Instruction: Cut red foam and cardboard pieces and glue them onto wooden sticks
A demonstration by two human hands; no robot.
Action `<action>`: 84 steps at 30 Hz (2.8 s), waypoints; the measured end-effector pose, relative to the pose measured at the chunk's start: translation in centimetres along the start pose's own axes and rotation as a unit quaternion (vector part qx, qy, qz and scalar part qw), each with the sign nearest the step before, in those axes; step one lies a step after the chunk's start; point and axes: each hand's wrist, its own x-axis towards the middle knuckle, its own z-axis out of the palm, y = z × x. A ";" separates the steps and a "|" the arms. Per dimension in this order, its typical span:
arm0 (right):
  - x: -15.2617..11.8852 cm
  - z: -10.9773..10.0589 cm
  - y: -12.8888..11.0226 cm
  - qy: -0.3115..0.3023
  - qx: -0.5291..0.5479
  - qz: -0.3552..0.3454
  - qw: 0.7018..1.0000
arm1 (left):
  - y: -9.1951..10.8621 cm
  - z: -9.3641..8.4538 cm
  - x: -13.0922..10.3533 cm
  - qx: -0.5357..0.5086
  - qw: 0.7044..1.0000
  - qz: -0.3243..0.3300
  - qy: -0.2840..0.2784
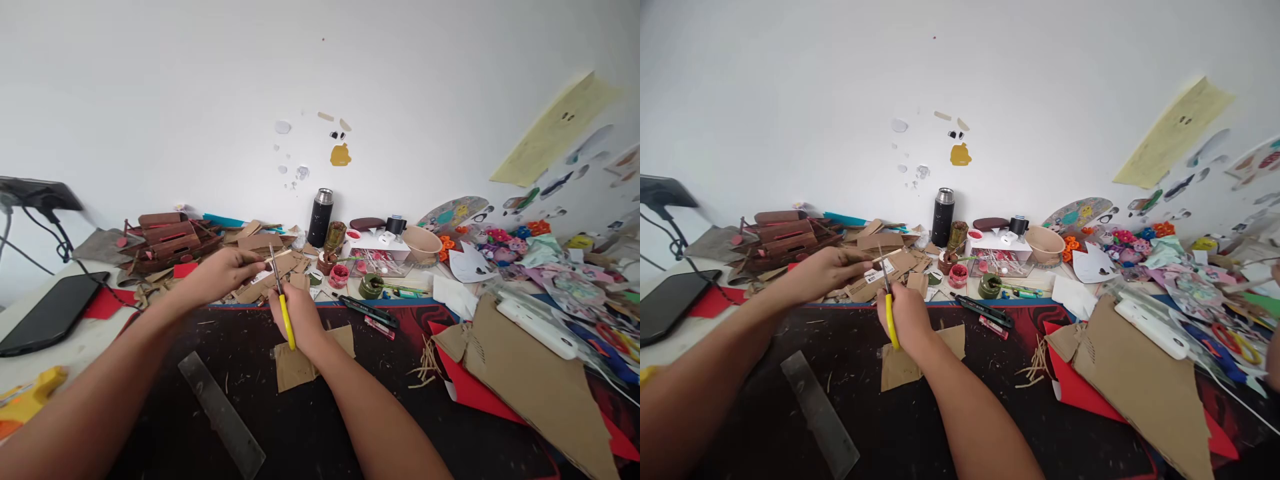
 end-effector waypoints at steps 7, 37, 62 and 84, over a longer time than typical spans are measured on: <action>0.2 0.0 0.5 0.004 0.062 0.002 0.998 | 1.5 0.9 -0.2 0.261 0.958 -0.045 0.108; 0.5 0.7 1.0 -0.056 0.261 0.045 0.963 | 0.0 1.5 -0.5 0.249 0.936 0.101 0.229; 0.3 0.4 0.8 -0.060 0.243 0.032 0.968 | 0.0 1.4 -0.5 0.279 0.937 0.090 0.192; 0.3 0.7 1.0 -0.048 0.281 0.007 0.959 | 0.2 0.8 -0.6 0.251 0.944 0.092 0.196</action>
